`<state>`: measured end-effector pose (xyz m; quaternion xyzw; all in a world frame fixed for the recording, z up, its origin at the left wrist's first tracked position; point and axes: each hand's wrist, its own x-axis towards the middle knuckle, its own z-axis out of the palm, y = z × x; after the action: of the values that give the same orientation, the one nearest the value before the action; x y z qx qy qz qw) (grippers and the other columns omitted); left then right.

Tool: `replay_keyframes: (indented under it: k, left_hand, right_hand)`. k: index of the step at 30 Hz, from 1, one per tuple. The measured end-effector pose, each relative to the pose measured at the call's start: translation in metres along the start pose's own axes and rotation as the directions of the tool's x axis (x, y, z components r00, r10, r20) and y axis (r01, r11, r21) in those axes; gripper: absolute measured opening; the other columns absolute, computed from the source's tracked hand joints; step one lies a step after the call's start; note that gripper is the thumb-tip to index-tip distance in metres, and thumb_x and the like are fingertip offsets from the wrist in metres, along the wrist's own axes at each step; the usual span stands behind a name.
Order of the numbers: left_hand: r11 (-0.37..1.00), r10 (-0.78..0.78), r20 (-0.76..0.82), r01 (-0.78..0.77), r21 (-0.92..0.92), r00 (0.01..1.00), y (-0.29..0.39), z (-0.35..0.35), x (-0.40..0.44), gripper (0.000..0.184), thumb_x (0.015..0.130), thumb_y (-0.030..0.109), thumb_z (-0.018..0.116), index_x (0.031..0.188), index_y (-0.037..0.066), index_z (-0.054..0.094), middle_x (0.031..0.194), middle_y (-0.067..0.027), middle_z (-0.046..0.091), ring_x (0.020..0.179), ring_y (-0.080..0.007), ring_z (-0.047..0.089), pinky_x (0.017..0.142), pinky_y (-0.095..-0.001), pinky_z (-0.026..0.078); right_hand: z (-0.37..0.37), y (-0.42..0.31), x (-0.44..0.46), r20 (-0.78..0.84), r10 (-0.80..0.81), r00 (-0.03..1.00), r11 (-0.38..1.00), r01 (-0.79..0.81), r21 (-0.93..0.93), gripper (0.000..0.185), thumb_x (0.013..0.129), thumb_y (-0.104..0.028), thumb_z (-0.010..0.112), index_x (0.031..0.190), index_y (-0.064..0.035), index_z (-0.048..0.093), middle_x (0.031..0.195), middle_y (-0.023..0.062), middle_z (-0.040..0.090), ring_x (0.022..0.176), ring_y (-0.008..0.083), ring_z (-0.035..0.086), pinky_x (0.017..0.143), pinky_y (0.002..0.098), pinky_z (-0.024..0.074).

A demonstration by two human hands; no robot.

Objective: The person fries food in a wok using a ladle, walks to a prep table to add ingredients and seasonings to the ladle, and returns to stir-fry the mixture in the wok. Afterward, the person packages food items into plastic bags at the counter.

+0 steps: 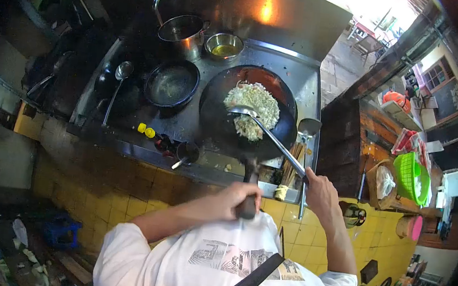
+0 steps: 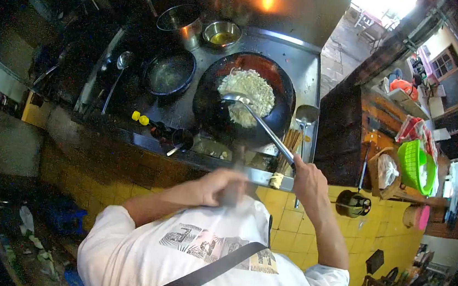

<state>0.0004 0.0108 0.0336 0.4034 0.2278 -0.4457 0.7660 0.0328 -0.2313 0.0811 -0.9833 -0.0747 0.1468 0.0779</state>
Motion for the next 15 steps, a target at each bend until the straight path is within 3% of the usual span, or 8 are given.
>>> replay_keyframes:
  k: [3, 4, 5, 6, 8, 9, 12, 15]
  left_hand:
    - [0.984, 0.072, 0.111, -0.053, -0.171, 0.991, 0.039, -0.051, 0.053, 0.017, 0.081, 0.023, 0.063, 0.070, 0.011, 0.055, 0.060, 0.0015, 0.055, 0.051, -0.0128, 0.053, 0.055, -0.0329, 0.049]
    - [0.948, 0.070, 0.024, -0.059, -0.313, 0.997, 0.042, -0.065, 0.076, 0.021, 0.081, 0.023, 0.061, 0.064, 0.013, 0.053, 0.059, 0.0025, 0.054, 0.049, -0.0114, 0.051, 0.052, -0.0287, 0.047]
    - [0.944, 0.111, -0.011, -0.108, -0.313, 0.994, 0.027, -0.080, 0.099, 0.021, 0.083, 0.020, 0.059, 0.064, 0.012, 0.052, 0.058, 0.0019, 0.053, 0.048, -0.0108, 0.050, 0.049, -0.0249, 0.045]
    - [0.941, 0.322, -0.004, -0.321, -0.102, 0.947, -0.006, -0.085, 0.104, 0.018, 0.084, 0.019, 0.058, 0.067, 0.012, 0.053, 0.058, 0.0016, 0.053, 0.048, -0.0112, 0.050, 0.049, -0.0246, 0.045]
    - [0.969, 0.233, 0.062, -0.226, -0.102, 0.971, -0.012, -0.051, 0.068, 0.014, 0.085, 0.018, 0.058, 0.072, 0.011, 0.055, 0.059, 0.0011, 0.053, 0.048, -0.0124, 0.050, 0.048, -0.0253, 0.045]
    - [0.936, -0.106, 0.108, 0.136, -0.324, 0.988, -0.007, -0.020, 0.025, 0.013, 0.085, 0.018, 0.058, 0.074, 0.011, 0.055, 0.060, 0.0008, 0.054, 0.048, -0.0132, 0.051, 0.047, -0.0263, 0.045]
    - [0.985, -0.044, -0.005, 0.042, -0.168, 0.999, -0.007, -0.024, 0.024, 0.018, 0.084, 0.023, 0.060, 0.073, 0.010, 0.055, 0.059, 0.0004, 0.053, 0.047, -0.0135, 0.050, 0.044, -0.0295, 0.045]
    - [0.973, 0.212, 0.023, -0.209, -0.094, 0.977, -0.008, -0.074, 0.097, 0.021, 0.085, 0.026, 0.060, 0.071, 0.012, 0.053, 0.060, 0.0018, 0.051, 0.051, -0.0110, 0.049, 0.050, -0.0271, 0.044]
  right_hand:
    - [0.012, -0.006, 0.000, 0.056, 0.053, 0.997, 0.998, -0.052, -0.017, 0.040, 0.076, -0.003, 0.059, 0.114, -0.0101, 0.048, 0.077, 0.0253, 0.060, 0.078, 0.0413, 0.062, 0.063, 0.0489, 0.0494]
    - [0.030, 0.001, 0.009, 0.009, 0.083, 0.996, 0.996, -0.083, -0.023, 0.046, 0.076, -0.003, 0.058, 0.120, -0.0129, 0.046, 0.077, 0.0246, 0.060, 0.078, 0.0410, 0.062, 0.063, 0.0481, 0.0498]
    - [0.045, 0.006, 0.012, -0.039, 0.115, 0.993, 0.993, -0.116, -0.031, 0.051, 0.077, -0.003, 0.057, 0.125, -0.0157, 0.045, 0.078, 0.0239, 0.060, 0.078, 0.0407, 0.062, 0.063, 0.0473, 0.0503]
    - [0.045, 0.004, 0.006, -0.027, 0.148, 0.989, 0.988, -0.150, -0.049, 0.053, 0.078, -0.003, 0.057, 0.128, -0.0179, 0.044, 0.079, 0.0228, 0.061, 0.078, 0.0397, 0.062, 0.064, 0.0468, 0.0503]
    - [0.027, -0.002, 0.014, -0.076, 0.221, 0.972, 0.971, -0.226, -0.077, 0.057, 0.079, -0.005, 0.057, 0.132, -0.0224, 0.044, 0.080, 0.0206, 0.061, 0.079, 0.0378, 0.063, 0.065, 0.0457, 0.0503]
    - [0.018, 0.000, 0.007, -0.098, 0.201, 0.975, 0.977, -0.207, -0.052, 0.054, 0.081, -0.007, 0.056, 0.132, -0.0224, 0.045, 0.079, 0.0190, 0.061, 0.076, 0.0365, 0.063, 0.064, 0.0456, 0.0500]
    - [-0.001, 0.006, -0.018, -0.158, 0.155, 0.975, 0.986, -0.143, 0.089, 0.051, 0.083, -0.014, 0.057, 0.132, -0.0234, 0.047, 0.081, 0.0147, 0.062, 0.071, 0.0329, 0.063, 0.060, 0.0456, 0.0486]
    - [0.027, -0.006, -0.007, -0.301, 0.167, 0.939, 0.975, -0.113, 0.189, 0.053, 0.083, -0.012, 0.057, 0.133, -0.0239, 0.045, 0.081, 0.0144, 0.060, 0.072, 0.0327, 0.063, 0.060, 0.0449, 0.0489]
